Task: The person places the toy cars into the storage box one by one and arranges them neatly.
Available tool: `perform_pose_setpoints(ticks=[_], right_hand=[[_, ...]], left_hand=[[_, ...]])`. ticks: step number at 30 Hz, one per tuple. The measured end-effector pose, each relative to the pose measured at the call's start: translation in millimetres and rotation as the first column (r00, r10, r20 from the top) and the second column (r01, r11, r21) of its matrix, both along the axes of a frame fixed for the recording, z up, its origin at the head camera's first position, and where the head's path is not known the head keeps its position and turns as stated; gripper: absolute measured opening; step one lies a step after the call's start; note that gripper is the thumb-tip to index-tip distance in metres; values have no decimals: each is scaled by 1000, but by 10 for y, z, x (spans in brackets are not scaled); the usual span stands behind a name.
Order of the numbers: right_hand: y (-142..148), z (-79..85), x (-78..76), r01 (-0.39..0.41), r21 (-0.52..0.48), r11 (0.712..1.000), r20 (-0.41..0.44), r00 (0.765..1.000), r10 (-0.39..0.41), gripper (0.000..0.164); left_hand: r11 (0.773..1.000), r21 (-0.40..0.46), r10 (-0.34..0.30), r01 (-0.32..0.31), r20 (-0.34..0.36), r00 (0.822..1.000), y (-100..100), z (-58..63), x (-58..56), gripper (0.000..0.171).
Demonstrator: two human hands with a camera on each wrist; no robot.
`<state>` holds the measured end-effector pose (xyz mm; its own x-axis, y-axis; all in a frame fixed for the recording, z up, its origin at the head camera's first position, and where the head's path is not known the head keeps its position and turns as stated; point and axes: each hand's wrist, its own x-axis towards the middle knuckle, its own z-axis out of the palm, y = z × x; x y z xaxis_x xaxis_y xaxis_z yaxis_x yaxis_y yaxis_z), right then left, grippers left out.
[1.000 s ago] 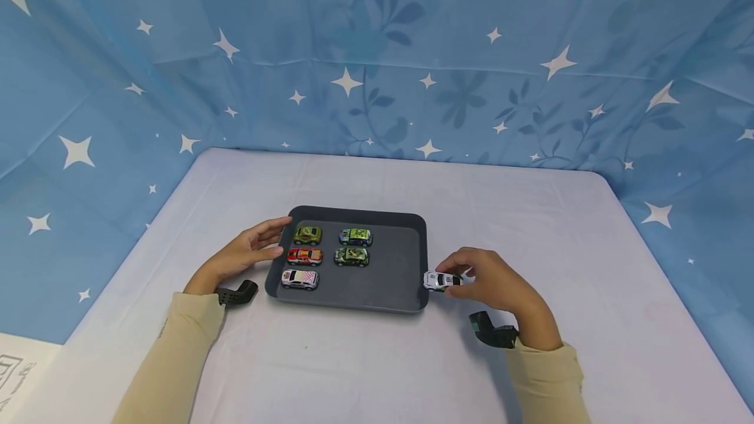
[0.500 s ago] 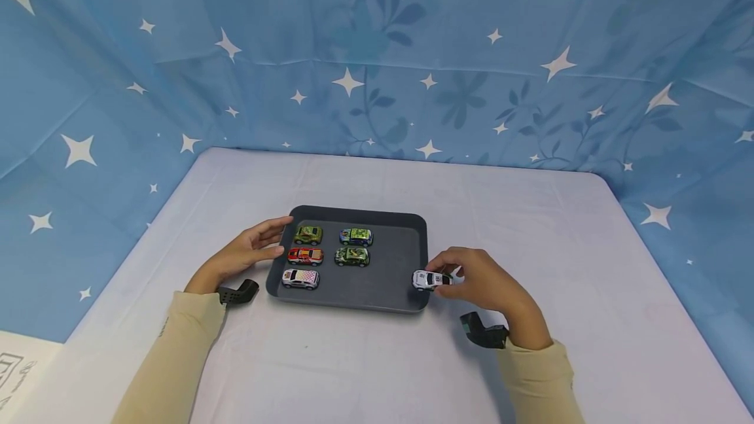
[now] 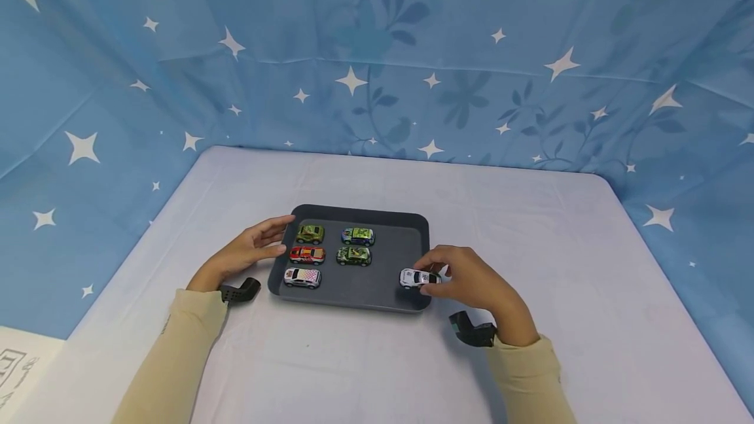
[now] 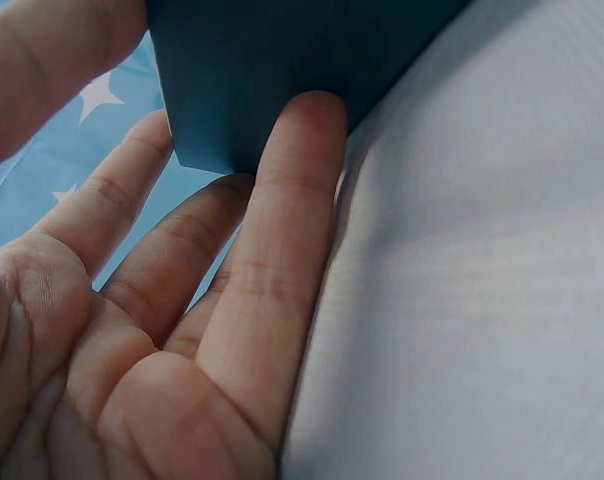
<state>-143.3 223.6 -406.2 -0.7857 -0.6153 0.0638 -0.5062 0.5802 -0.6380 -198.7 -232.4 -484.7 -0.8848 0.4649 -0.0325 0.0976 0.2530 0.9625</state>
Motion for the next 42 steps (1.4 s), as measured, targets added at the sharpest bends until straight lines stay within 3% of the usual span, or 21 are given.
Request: perform_pose_setpoints(ticks=[42], right_hand=[[-454, -181, -148, -35, -1, 999, 41, 999, 35, 29]], left_hand=[[1000, 13, 17, -17, 31, 999, 2, 12, -3, 76]])
